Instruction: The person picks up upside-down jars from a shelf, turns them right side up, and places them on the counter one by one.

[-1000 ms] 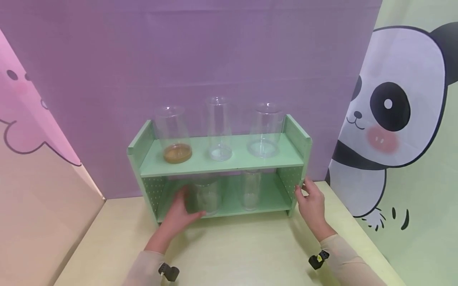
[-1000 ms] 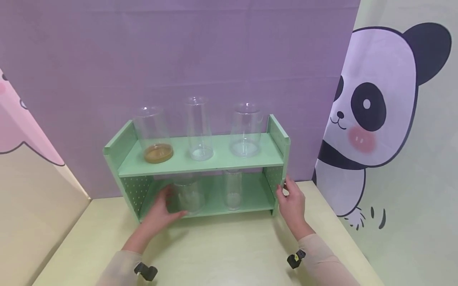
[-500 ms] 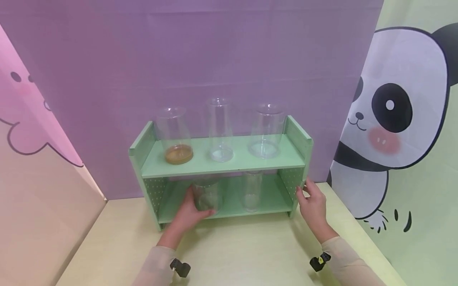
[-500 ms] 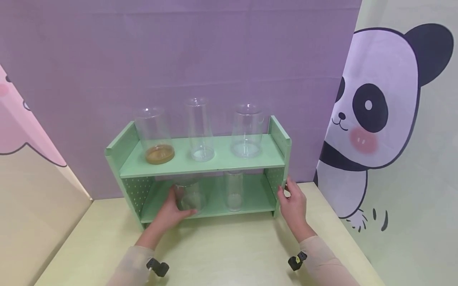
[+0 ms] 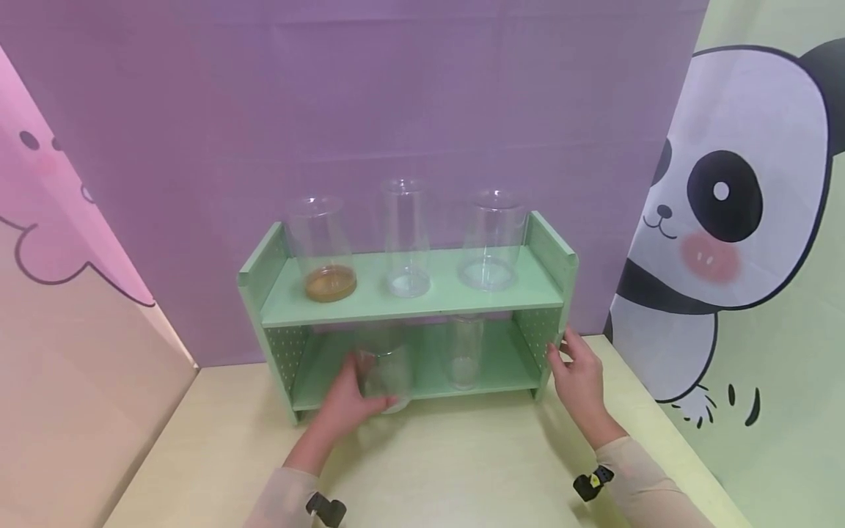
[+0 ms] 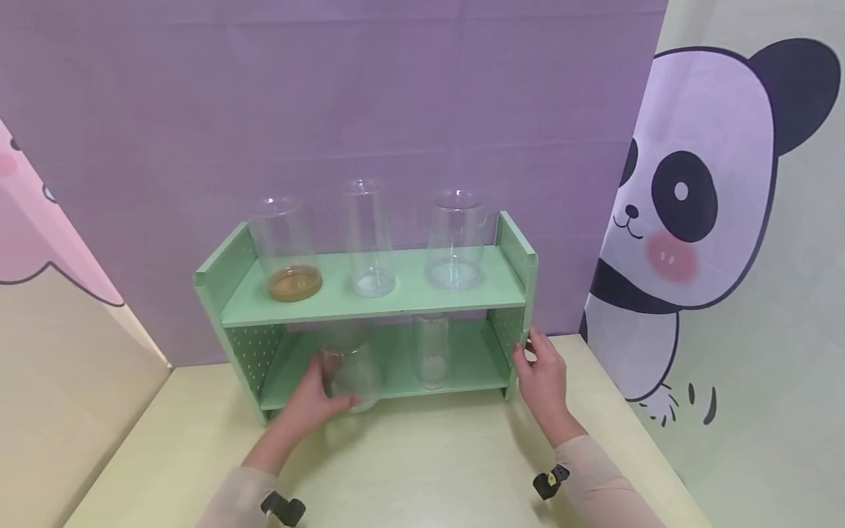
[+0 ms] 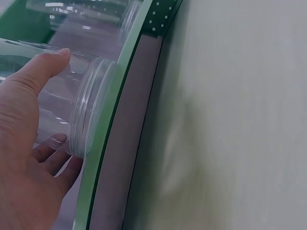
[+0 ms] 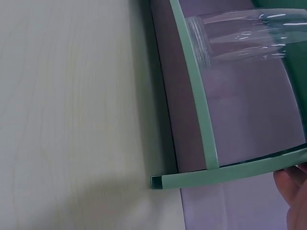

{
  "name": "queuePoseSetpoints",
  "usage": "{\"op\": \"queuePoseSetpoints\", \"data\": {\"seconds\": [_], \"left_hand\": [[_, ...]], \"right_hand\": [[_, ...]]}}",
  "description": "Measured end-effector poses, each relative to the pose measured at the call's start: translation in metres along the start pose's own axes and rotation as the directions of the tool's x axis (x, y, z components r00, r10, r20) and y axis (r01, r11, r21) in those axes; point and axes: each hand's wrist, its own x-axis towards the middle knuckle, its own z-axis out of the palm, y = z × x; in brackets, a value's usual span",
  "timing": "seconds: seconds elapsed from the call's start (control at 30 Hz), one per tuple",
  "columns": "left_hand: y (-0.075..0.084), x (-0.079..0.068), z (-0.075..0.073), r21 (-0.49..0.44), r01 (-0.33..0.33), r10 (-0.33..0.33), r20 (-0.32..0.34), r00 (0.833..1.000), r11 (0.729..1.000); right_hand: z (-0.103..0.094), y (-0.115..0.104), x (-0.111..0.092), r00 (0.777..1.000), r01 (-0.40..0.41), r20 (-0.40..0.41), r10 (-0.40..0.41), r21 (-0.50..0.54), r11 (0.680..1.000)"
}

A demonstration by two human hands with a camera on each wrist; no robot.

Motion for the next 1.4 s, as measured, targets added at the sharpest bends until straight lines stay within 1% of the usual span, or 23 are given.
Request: {"op": "queuePoseSetpoints", "data": {"seconds": [0.13,0.33,0.53,0.6,0.7,0.77,0.8,0.83,0.87,0.9,0.93,0.97,1.0,1.03,1.1,1.17,1.23,1.3,1.37,1.4], "left_hand": [[0.006,-0.012,0.001,-0.057,-0.011,0.012,0.029,0.999,0.998],[0.015,-0.030,0.002,-0.064,-0.007,0.011,0.056,0.998,0.998],[0.020,-0.048,0.006,-0.084,-0.011,0.019,0.095,0.995,0.996],[0.021,-0.054,0.008,-0.078,-0.007,0.015,0.108,0.994,0.997],[0.024,-0.062,0.011,-0.093,0.002,0.010,0.136,0.991,0.996],[0.026,-0.066,0.012,-0.094,0.004,0.010,0.148,0.989,0.996],[0.027,-0.067,0.012,-0.094,0.002,0.013,0.154,0.988,0.996],[0.028,-0.068,0.013,-0.097,0.001,0.015,0.161,0.987,0.995],[0.028,-0.069,0.014,-0.095,-0.001,0.017,0.167,0.986,0.996],[0.028,-0.070,0.015,-0.096,-0.009,0.025,0.174,0.984,0.995],[0.028,-0.070,0.016,-0.099,-0.015,0.034,0.184,0.982,0.995],[0.027,-0.070,0.018,-0.105,-0.020,0.040,0.196,0.980,0.994],[0.027,-0.070,0.019,-0.108,-0.030,0.052,0.206,0.977,0.994],[0.027,-0.071,0.021,-0.109,-0.035,0.058,0.219,0.974,0.993],[0.027,-0.071,0.025,-0.107,-0.054,0.078,0.239,0.968,0.993],[0.027,-0.071,0.029,-0.102,-0.069,0.094,0.257,0.962,0.992],[0.028,-0.071,0.033,-0.090,-0.091,0.112,0.269,0.957,0.992],[0.029,-0.072,0.036,-0.085,-0.109,0.129,0.279,0.952,0.990],[0.030,-0.073,0.038,-0.082,-0.130,0.149,0.285,0.947,0.988],[0.031,-0.073,0.039,-0.081,-0.134,0.152,0.289,0.945,0.988]], "right_hand": [[-0.003,-0.001,0.001,1.000,-0.021,0.012,0.021,-0.004,1.000],[-0.008,-0.002,0.003,0.996,-0.072,0.053,0.073,-0.009,0.997],[-0.008,-0.002,0.003,0.993,-0.092,0.080,0.092,0.001,0.996],[-0.007,-0.003,0.001,0.994,-0.101,0.050,0.102,-0.017,0.995],[-0.006,-0.011,-0.005,0.992,-0.109,-0.075,0.106,-0.029,0.994],[-0.003,-0.021,-0.010,0.983,-0.068,-0.170,0.063,-0.023,0.997],[-0.002,-0.028,-0.012,0.979,-0.028,-0.200,0.025,-0.011,1.000],[0.000,-0.034,-0.014,0.978,0.030,-0.209,-0.029,0.002,1.000],[0.003,-0.042,-0.015,0.978,0.096,-0.190,-0.090,0.019,0.995],[0.006,-0.050,-0.016,0.977,0.160,-0.149,-0.152,0.045,0.986],[0.009,-0.058,-0.018,0.974,0.215,-0.088,-0.208,0.077,0.974],[0.013,-0.065,-0.019,0.967,0.256,-0.011,-0.256,0.117,0.960],[0.016,-0.073,-0.021,0.954,0.278,0.074,-0.292,0.160,0.947],[0.019,-0.080,-0.022,0.936,0.277,0.161,-0.312,0.206,0.938],[0.024,-0.094,-0.024,0.893,0.230,0.322,-0.313,0.271,0.935],[0.028,-0.107,-0.024,0.843,0.169,0.451,-0.294,0.297,0.940],[0.031,-0.119,-0.024,0.793,0.112,0.550,-0.261,0.290,0.951],[0.033,-0.129,-0.022,0.745,0.075,0.624,-0.235,0.272,0.959],[0.035,-0.137,-0.021,0.705,0.040,0.678,-0.209,0.256,0.966],[0.035,-0.140,-0.021,0.690,0.028,0.696,-0.198,0.248,0.968]]}}
